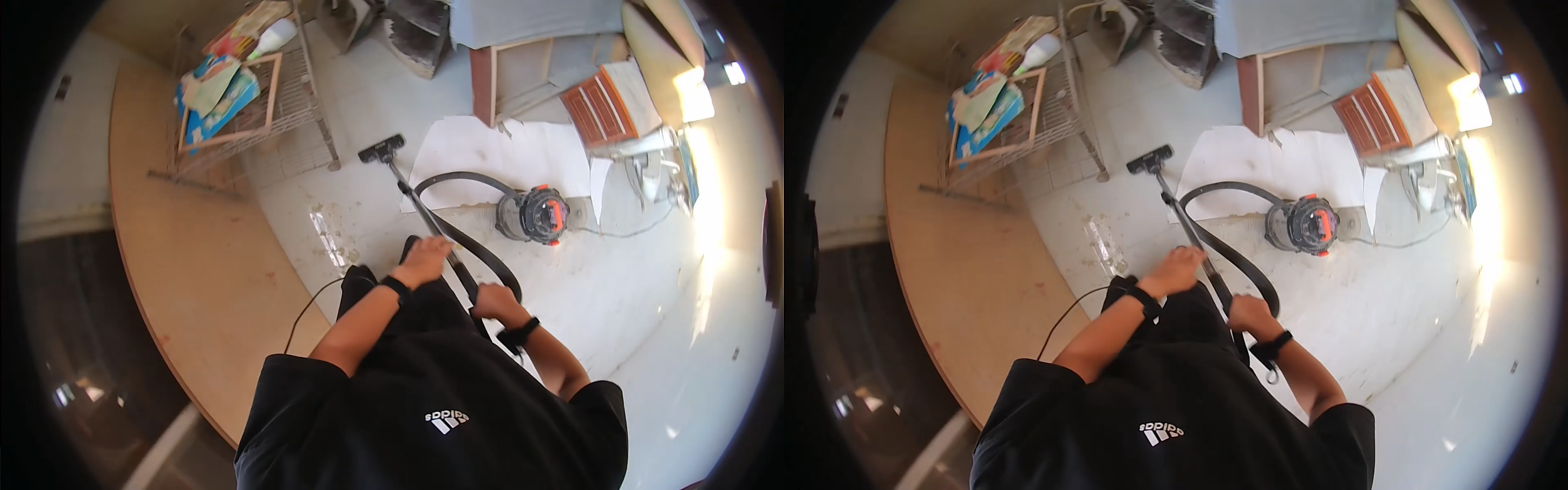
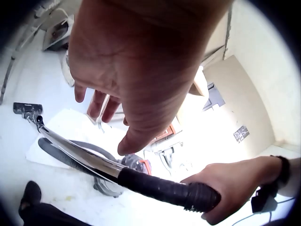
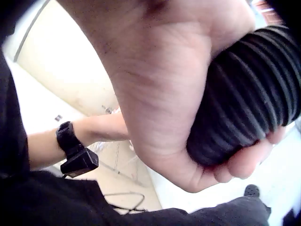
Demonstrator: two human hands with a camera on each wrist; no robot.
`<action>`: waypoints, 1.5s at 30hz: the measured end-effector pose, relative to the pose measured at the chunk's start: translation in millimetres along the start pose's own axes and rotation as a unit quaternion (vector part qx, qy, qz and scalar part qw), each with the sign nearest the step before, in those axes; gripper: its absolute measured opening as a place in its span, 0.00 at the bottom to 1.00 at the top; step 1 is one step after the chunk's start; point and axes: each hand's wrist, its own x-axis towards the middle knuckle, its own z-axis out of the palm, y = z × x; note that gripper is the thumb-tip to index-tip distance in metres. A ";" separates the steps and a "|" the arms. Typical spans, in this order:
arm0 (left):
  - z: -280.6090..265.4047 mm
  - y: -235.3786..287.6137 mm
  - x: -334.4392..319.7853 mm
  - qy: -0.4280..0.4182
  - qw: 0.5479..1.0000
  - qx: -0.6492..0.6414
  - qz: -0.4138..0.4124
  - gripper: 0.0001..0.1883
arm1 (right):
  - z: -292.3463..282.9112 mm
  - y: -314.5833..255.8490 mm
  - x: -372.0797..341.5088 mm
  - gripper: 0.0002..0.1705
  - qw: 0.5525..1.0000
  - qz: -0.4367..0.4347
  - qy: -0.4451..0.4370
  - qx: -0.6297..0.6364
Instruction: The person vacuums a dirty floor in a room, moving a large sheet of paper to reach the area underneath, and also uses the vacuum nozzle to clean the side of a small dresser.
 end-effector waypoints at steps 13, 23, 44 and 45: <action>101.8 49.1 -91.1 0.080 0.973 -0.011 -0.214 0.17 | 51.4 50.9 -45.3 0.18 0.943 -0.171 0.026 -0.283; 138.0 94.9 -213.5 0.138 0.858 -0.117 -0.480 0.20 | 80.5 -46.7 -16.0 0.26 0.941 -0.221 0.089 -0.239; 288.4 313.4 27.3 0.039 0.933 -0.124 -0.335 0.20 | 82.7 390.0 -109.6 0.23 0.920 -0.141 0.084 -0.357; 289.9 314.5 23.9 0.034 0.931 -0.126 -0.341 0.20 | 85.5 383.2 -105.6 0.23 0.919 -0.156 0.095 -0.349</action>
